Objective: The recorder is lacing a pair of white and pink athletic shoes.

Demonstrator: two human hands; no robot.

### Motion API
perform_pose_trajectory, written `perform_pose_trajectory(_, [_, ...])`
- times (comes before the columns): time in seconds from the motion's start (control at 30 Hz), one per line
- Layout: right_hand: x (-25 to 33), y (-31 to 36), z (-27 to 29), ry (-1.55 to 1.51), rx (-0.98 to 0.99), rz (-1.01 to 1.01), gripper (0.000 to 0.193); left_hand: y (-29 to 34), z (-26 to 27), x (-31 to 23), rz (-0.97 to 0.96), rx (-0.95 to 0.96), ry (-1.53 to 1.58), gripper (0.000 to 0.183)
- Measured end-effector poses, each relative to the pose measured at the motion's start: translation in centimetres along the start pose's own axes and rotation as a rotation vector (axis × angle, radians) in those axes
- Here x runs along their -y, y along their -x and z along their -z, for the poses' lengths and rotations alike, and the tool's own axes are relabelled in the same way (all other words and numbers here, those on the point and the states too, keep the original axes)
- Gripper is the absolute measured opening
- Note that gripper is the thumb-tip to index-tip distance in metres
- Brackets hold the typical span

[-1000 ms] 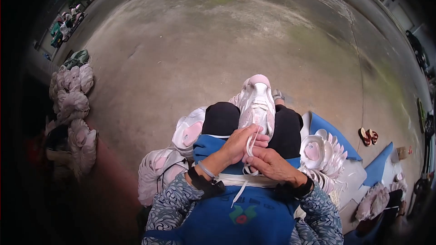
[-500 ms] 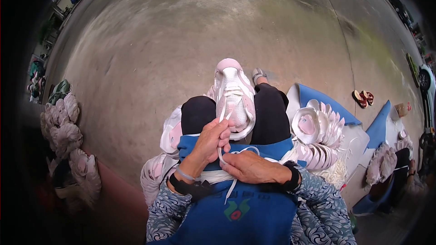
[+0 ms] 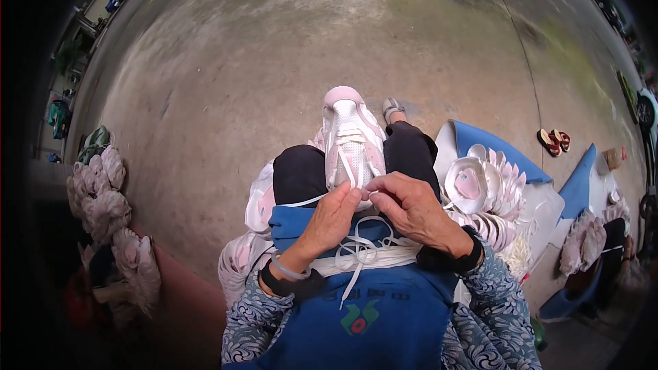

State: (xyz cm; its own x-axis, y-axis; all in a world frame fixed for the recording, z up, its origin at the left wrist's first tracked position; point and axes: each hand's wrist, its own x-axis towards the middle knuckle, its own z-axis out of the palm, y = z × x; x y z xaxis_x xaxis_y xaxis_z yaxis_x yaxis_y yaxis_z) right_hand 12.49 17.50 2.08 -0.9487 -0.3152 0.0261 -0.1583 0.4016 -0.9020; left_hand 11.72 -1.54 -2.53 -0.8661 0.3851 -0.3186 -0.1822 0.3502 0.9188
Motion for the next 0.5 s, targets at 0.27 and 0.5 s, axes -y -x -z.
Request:
perform_pose_trajectory(0.27, [-2.4,-4.5,-2.0,0.027,0.199,-0.196,0.029,0.7,-1.2,-0.3,-0.114,0.051,-0.115,0.035])
perform_pose_trajectory(0.5, [-3.4,-3.6,-1.2,-0.866,-0.020,-0.306,0.028,1.6,3.2,2.0,0.201,-0.051,0.819,0.031])
